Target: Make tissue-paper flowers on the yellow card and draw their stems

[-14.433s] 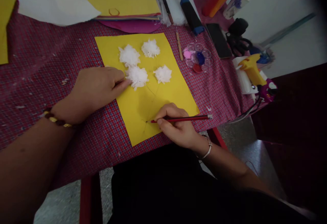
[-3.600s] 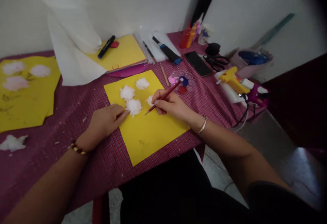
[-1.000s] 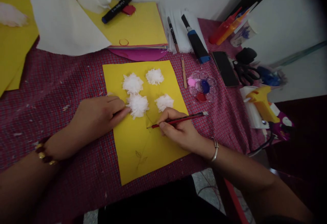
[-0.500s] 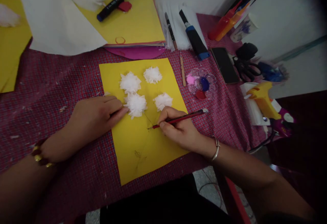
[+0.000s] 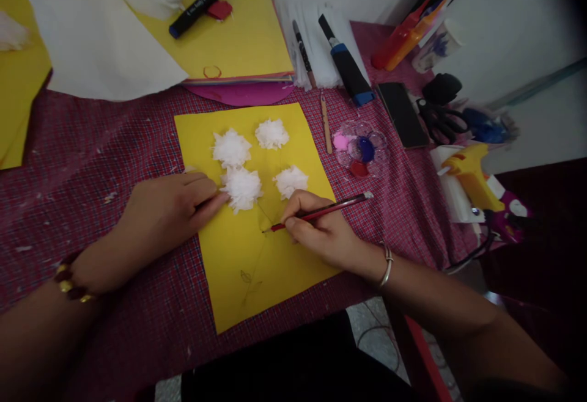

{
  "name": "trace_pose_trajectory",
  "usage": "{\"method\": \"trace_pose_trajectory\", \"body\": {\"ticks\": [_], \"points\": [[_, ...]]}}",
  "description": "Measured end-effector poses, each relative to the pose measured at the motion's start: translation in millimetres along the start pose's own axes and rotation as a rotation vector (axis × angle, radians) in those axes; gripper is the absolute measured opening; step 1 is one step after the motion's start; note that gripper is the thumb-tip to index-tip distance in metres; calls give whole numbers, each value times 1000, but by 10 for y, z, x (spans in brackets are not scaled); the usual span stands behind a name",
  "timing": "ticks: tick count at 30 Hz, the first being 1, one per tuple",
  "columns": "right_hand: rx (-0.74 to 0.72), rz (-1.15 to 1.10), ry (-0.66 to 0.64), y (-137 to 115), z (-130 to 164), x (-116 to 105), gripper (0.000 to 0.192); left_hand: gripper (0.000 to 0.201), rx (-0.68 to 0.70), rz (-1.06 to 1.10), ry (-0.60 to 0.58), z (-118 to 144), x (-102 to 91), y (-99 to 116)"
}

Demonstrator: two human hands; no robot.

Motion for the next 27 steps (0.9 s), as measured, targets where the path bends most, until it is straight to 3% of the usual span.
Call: {"method": "trace_pose_trajectory", "body": {"ticks": [12, 17, 27], "points": [[-50, 89, -26, -21, 6, 16, 9, 38, 19, -25, 3, 5, 12, -4], [-61, 78, -60, -13, 10, 18, 9, 39, 25, -39, 87, 4, 52, -29], [10, 35, -23, -9, 4, 2, 9, 38, 40, -39, 87, 19, 33, -22]]}}
Point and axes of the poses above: each hand's wrist, its own z-axis away from the middle knuckle, its own x-axis out of the palm, y = z × x, the point moved 4 cm from there along -z, towards the middle knuckle
